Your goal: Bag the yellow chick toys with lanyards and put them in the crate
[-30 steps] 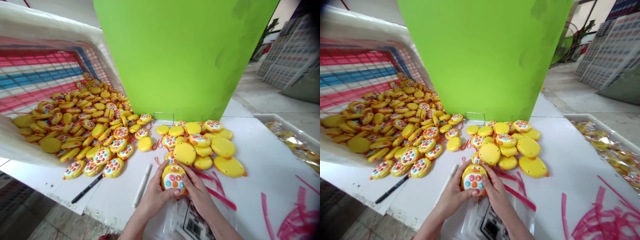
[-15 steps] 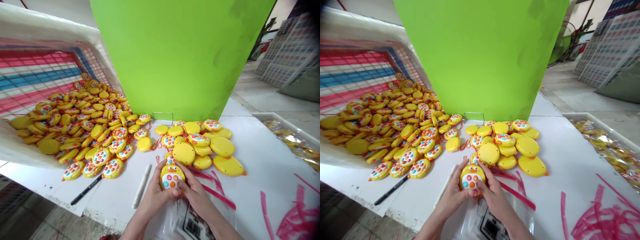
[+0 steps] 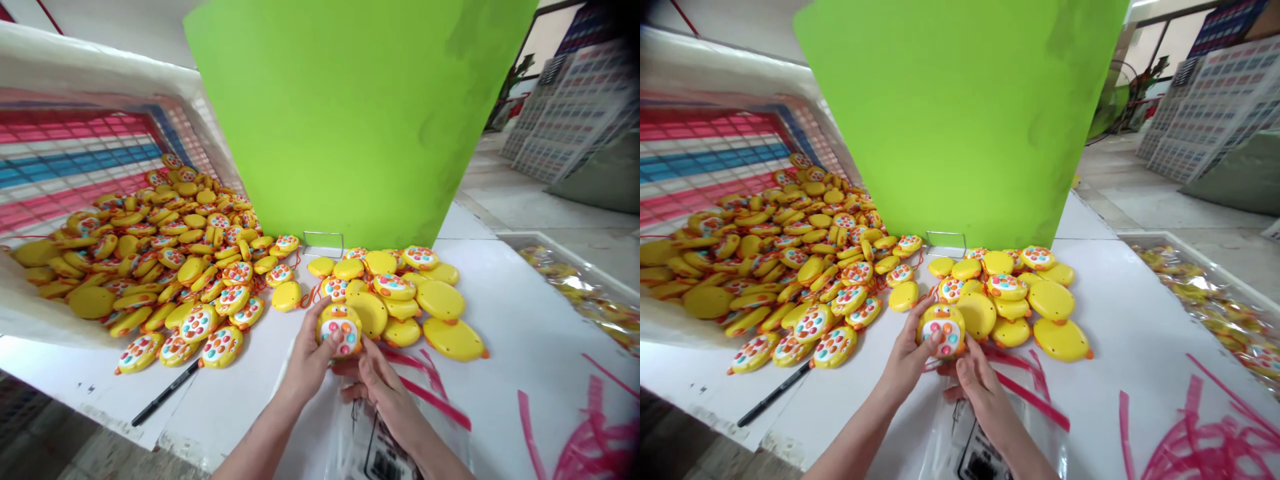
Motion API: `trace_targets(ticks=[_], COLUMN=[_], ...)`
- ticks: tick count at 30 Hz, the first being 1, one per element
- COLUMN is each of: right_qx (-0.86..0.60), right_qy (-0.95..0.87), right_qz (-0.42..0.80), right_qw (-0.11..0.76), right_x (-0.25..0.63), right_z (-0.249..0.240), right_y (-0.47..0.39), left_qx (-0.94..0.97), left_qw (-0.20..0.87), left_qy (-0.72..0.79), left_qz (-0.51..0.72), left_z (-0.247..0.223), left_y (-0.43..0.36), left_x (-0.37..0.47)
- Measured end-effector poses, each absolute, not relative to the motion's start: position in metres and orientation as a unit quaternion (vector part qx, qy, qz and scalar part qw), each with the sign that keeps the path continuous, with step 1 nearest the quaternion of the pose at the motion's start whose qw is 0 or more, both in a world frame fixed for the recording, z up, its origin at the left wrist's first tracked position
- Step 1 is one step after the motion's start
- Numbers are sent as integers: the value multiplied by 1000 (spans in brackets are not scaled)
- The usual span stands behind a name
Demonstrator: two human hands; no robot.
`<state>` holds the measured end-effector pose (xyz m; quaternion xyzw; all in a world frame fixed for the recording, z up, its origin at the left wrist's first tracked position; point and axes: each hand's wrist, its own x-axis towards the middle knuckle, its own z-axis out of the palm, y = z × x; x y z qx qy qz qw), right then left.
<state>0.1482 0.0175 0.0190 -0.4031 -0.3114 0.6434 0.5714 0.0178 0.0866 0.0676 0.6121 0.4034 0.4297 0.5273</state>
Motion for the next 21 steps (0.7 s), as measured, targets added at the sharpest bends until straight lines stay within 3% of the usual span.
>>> trace_targets(ticks=[3,8,11,13,17,21], right_qx=[-386,-368,-372,-375,-375,-375], right_qy=[-314,-344,-360,-368,-376,-378], right_qz=[661,664,665,667,664,659], right_qw=[562,552,538,529,526,532], right_x=[149,154,154,153,152,152], right_z=[16,12,14,16,16,11], right_y=[19,19,19,19,19,19], left_qx=[685,790,798,760,751,755], left_qw=[409,324,141,76,58,131], left_qy=[397,352,492,603,631,573], left_qz=[453,384,318,233,185,290], left_z=[80,86,64,43,20,41], left_y=[121,175,195,203,207,188], left_x=[34,30,1,-21,-45,-36])
